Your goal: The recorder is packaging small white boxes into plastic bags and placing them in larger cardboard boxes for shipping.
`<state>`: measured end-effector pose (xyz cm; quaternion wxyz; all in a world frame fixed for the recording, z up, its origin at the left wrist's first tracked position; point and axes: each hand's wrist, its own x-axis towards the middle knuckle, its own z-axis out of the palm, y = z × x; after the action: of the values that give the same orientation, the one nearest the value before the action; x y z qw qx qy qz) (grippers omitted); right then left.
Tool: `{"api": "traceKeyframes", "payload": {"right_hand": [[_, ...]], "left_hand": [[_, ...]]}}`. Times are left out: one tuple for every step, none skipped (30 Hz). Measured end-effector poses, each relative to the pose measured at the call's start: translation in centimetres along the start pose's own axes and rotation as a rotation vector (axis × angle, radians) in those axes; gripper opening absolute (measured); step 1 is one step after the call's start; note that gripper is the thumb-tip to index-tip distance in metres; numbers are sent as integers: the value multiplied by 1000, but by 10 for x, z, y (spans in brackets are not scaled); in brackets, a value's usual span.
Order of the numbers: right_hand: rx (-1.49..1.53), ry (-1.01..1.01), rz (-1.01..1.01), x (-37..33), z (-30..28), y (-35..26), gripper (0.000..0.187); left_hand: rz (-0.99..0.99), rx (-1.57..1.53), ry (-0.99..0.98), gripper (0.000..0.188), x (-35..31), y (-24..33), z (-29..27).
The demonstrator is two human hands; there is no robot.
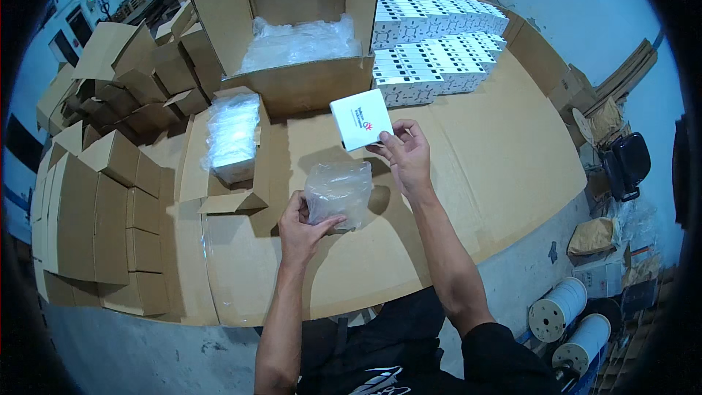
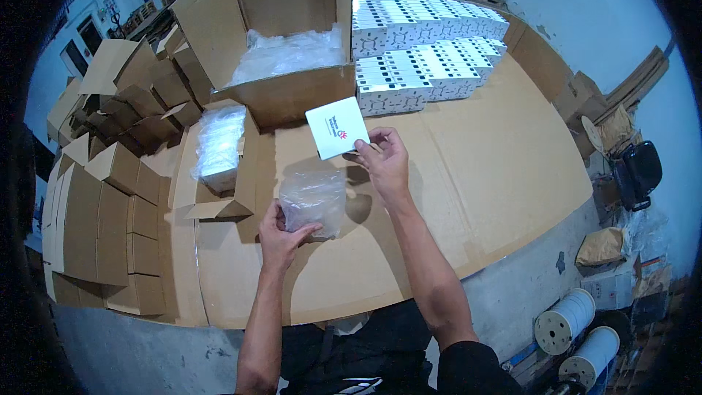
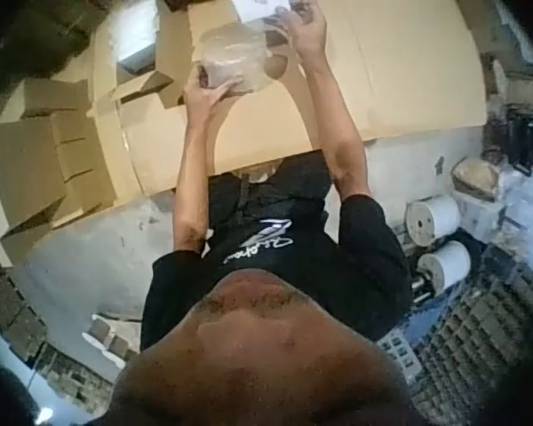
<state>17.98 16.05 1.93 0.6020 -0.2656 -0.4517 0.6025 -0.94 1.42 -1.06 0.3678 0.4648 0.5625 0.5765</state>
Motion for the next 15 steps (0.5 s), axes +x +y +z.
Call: {"api": "traceKeyframes", "payload": {"right_hand": [[176, -25, 53, -3, 2, -3, 25], [177, -26, 55, -5, 4, -5, 25], [188, -49, 69, -7, 5, -6, 24], [199, -72, 84, -8, 5, -7, 23], [199, -71, 85, -8, 2, -7, 23], [127, -104, 97, -8, -1, -8, 22], [54, -136, 109, -7, -3, -9, 22], [55, -136, 110, -7, -4, -9, 22], [49, -145, 102, -7, -3, -11, 22], [42, -154, 93, -7, -3, -11, 22], [42, -155, 95, -7, -4, -11, 22], [26, -168, 84, -6, -6, -11, 21], [10, -182, 73, -6, -8, -11, 20], [13, -182, 73, -5, -9, -11, 20], [23, -204, 70, -5, -10, -11, 20]], "left_hand": [[12, -15, 0, 47, 0, 0, 0], [24, -29, 0, 47, 0, 0, 0], [23, -29, -1, 47, 0, 0, 0], [11, -36, 0, 47, 0, 1, 1], [-1, -43, 2, 46, 0, 1, 1], [-2, -43, 2, 46, 1, 0, 0], [8, -51, 6, 46, 1, -3, 0], [18, -58, 10, 46, 1, -4, 0], [17, -59, 10, 46, 1, -5, -1], [-23, -63, 14, 45, 2, -5, -1], [-64, -67, 19, 45, 1, -6, -1], [-63, -65, 18, 45, 2, -6, -1], [-29, -79, 21, 45, 2, -5, 0], [5, -94, 24, 44, 3, -5, 0], [4, -95, 23, 44, 3, -5, 0]]}}
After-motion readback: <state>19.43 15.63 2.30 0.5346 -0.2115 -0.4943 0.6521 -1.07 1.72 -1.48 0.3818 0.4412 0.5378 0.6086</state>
